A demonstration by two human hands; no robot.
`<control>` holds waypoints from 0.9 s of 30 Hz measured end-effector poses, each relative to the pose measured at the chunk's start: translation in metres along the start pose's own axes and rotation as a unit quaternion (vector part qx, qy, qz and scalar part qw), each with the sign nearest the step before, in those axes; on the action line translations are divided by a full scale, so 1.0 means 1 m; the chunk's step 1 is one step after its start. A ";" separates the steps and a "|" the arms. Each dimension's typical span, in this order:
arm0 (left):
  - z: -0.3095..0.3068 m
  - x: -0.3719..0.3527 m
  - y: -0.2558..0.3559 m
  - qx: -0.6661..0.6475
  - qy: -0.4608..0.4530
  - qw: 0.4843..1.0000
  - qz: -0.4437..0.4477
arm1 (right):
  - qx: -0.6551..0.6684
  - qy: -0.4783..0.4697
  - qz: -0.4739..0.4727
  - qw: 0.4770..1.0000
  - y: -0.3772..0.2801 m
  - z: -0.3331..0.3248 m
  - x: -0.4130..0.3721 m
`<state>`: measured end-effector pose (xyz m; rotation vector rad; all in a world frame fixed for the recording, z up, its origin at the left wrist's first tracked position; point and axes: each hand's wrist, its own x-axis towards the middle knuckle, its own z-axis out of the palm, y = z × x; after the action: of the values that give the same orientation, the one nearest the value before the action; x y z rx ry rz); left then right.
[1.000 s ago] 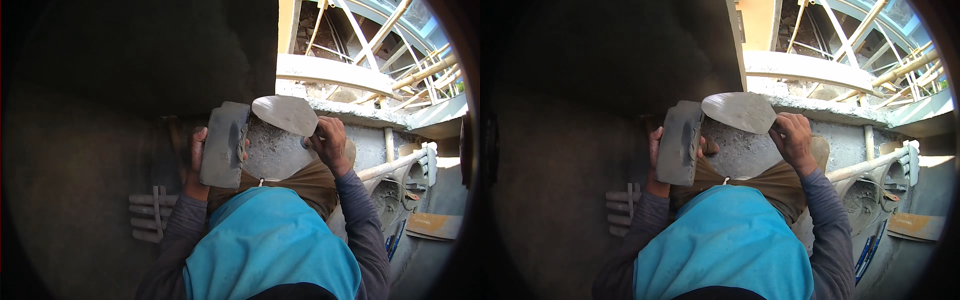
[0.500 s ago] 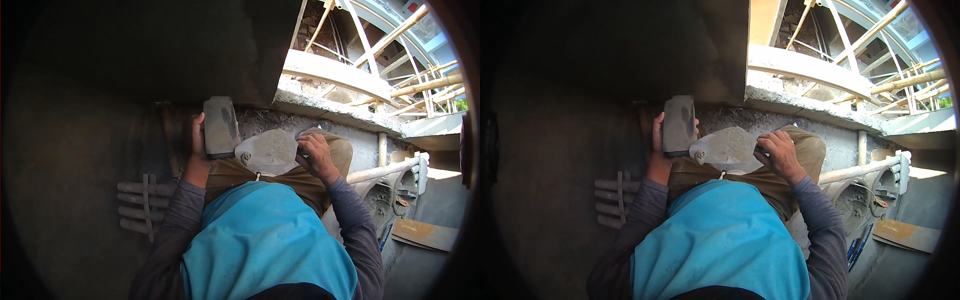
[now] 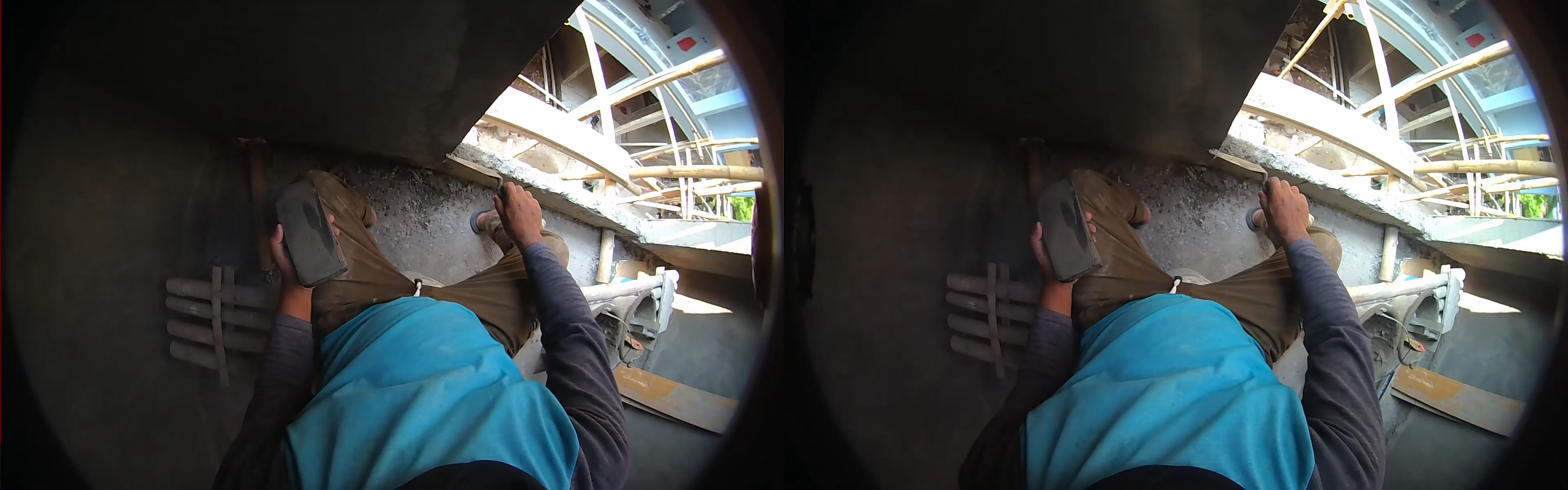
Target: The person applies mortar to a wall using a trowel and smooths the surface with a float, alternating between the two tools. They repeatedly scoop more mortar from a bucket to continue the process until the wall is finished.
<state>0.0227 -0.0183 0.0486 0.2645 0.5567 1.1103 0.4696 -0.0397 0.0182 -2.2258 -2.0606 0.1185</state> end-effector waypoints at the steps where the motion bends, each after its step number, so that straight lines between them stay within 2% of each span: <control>1: -0.003 0.001 -0.001 -0.007 0.002 1.000 -0.002 | -0.007 -0.015 0.009 1.000 0.001 0.004 0.003; 11: -0.010 0.015 0.000 -0.018 -0.012 1.000 -0.012 | -0.001 -0.040 0.031 0.999 0.002 0.011 0.034; 13: -0.011 0.016 0.000 -0.039 -0.020 0.999 -0.021 | -0.022 -0.023 0.008 0.999 0.000 0.003 0.040; 17: -0.011 0.017 -0.001 -0.056 -0.031 0.998 -0.023 | 0.013 -0.054 0.036 0.998 -0.004 -0.026 0.050; 27: -0.007 0.017 0.000 -0.041 -0.039 0.998 -0.019 | 0.071 -0.017 0.051 0.996 -0.006 -0.125 0.057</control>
<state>0.0245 -0.0030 0.0379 0.2244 0.4439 1.0777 0.4840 0.0147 0.1438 -2.2557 -1.8902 0.3026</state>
